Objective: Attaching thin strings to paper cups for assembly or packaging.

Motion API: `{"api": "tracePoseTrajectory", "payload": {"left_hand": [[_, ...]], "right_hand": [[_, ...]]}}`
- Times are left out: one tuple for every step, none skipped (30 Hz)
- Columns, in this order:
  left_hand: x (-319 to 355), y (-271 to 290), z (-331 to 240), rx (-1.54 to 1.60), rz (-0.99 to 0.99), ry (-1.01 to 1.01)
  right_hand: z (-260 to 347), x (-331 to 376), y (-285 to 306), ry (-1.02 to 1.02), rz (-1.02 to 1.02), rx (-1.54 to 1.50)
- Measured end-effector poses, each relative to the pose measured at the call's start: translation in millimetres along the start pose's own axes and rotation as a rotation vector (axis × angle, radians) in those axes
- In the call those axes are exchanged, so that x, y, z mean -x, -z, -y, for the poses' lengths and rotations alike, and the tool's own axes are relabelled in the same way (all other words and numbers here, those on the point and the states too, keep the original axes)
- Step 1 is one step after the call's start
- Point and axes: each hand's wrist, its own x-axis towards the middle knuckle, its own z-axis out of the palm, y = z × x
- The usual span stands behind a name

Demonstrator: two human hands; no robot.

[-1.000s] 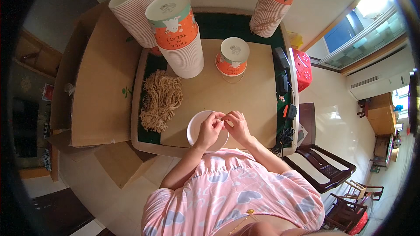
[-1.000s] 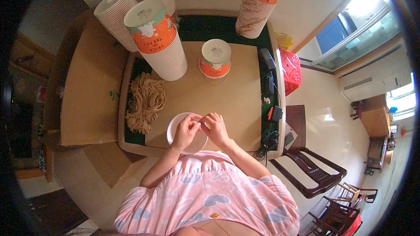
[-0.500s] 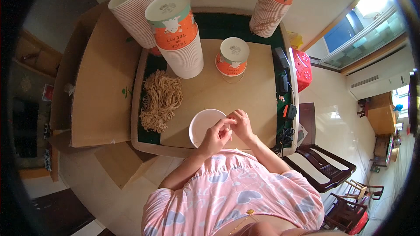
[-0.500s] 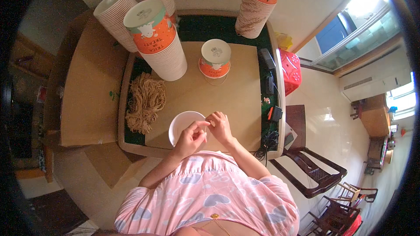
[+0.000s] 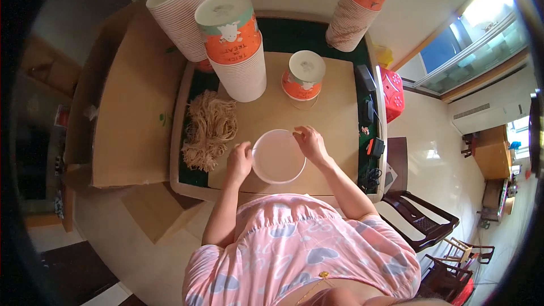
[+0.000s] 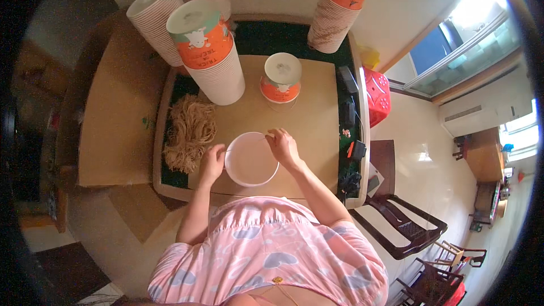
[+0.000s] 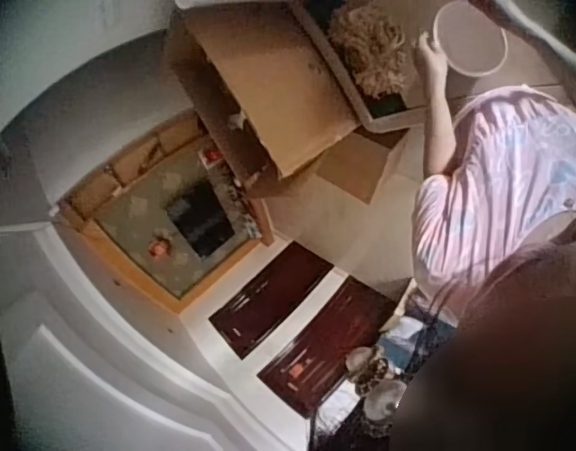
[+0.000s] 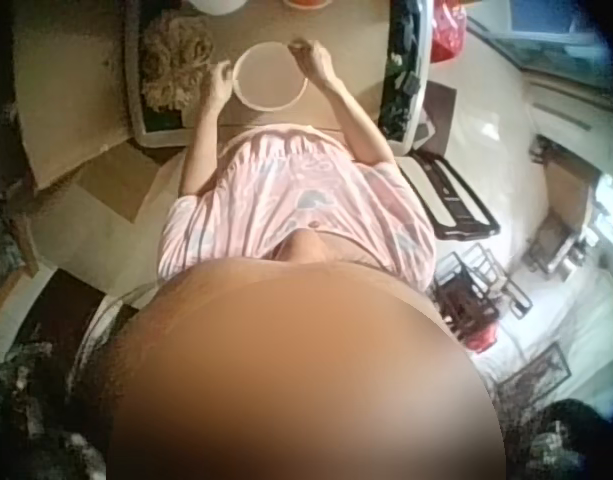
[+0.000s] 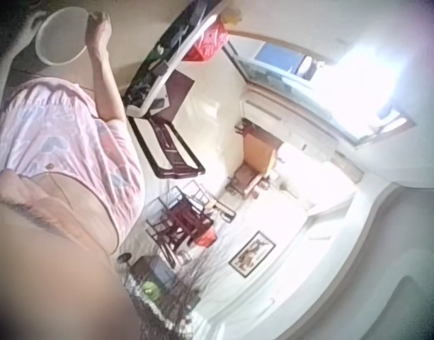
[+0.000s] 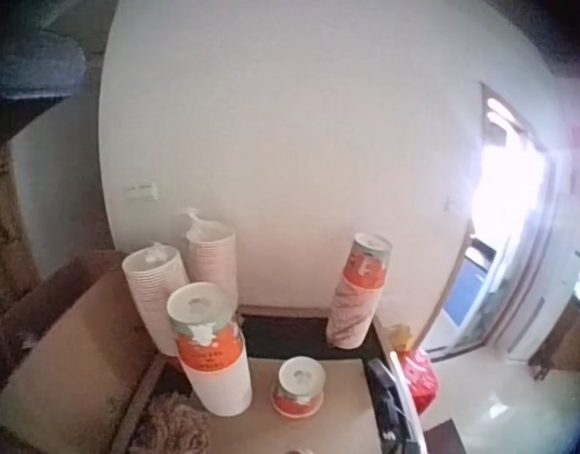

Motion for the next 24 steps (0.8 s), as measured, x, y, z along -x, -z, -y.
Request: {"api": "tracePoseTrajectory", "payload": {"left_hand": [[-1, -2, 6, 0.257, 0.057, 0.091], [-1, -7, 14, 0.259, 0.052, 0.095], [-2, -11, 22, 0.355, 0.172, 0.236], [-1, -15, 28, 0.450, 0.292, 0.376], [2, -20, 34, 0.599, 0.368, 0.491], [2, -26, 34, 0.604, 0.376, 0.488], [1, -31, 31, 0.629, 0.442, 0.563], [1, -36, 30, 0.653, 0.509, 0.637], [14, -53, 53, 0.664, 0.418, 0.585], [23, -68, 72, 0.631, 0.397, 0.491], [37, -75, 95, 0.601, 0.352, 0.391], [53, -87, 136, 0.455, 0.421, 0.373], [29, -84, 73, 0.458, 0.672, 0.582], [14, -45, 12, 0.420, 0.863, 0.828], [23, -39, 26, 0.420, 0.844, 0.898], [19, -37, 28, 0.421, 0.829, 0.897], [12, -35, 28, 0.370, 0.774, 0.752], [5, -35, 26, 0.317, 0.725, 0.603], [-14, -21, -2, 0.304, 0.713, 0.348], [-24, -22, 10, 0.247, 0.468, 0.091], [-38, -28, 20, 0.185, 0.229, -0.174], [-59, -11, -19, 0.253, 0.354, 0.010], [-78, 18, -67, 0.308, 0.470, 0.200], [-93, 33, -85, 0.271, 0.428, 0.200]], "right_hand": [[-3, -1, -1, 0.056, 0.032, 0.083], [-7, -2, -1, 0.060, 0.036, 0.084], [-5, -4, -1, -0.207, 0.224, -0.054], [-4, -5, 0, -0.475, 0.411, -0.192], [-7, -5, -1, -0.474, 0.414, -0.188], [-18, -3, -3, -0.590, 0.492, -0.293], [-29, 0, -4, -0.702, 0.569, -0.402], [-40, 4, -5, -0.707, 0.562, -0.399], [-47, 7, -13, -0.730, 0.618, -0.391], [-58, 11, -18, -0.761, 0.663, -0.381], [-59, 17, -21, -0.660, 0.765, -0.288], [-63, 20, -29, -0.556, 0.875, -0.207], [-115, 34, -19, -0.650, 0.884, -0.114], [-115, 35, -10, -0.646, 0.914, -0.131], [-87, 29, -9, -0.590, 0.983, -0.143], [-71, 26, -3, -0.609, 0.916, -0.225], [-52, 16, 10, -0.644, 0.888, -0.258], [-40, 3, 24, -0.684, 0.853, -0.291], [-49, -4, 42, -0.667, 0.803, -0.295], [-20, -21, 57, -0.606, 0.756, -0.277], [-15, -33, 73, -0.536, 0.729, -0.355], [-5, -42, 98, -0.499, 0.671, -0.399], [11, -50, 121, -0.451, 0.621, -0.444], [30, -61, 134, -0.413, 0.583, -0.471]]}}
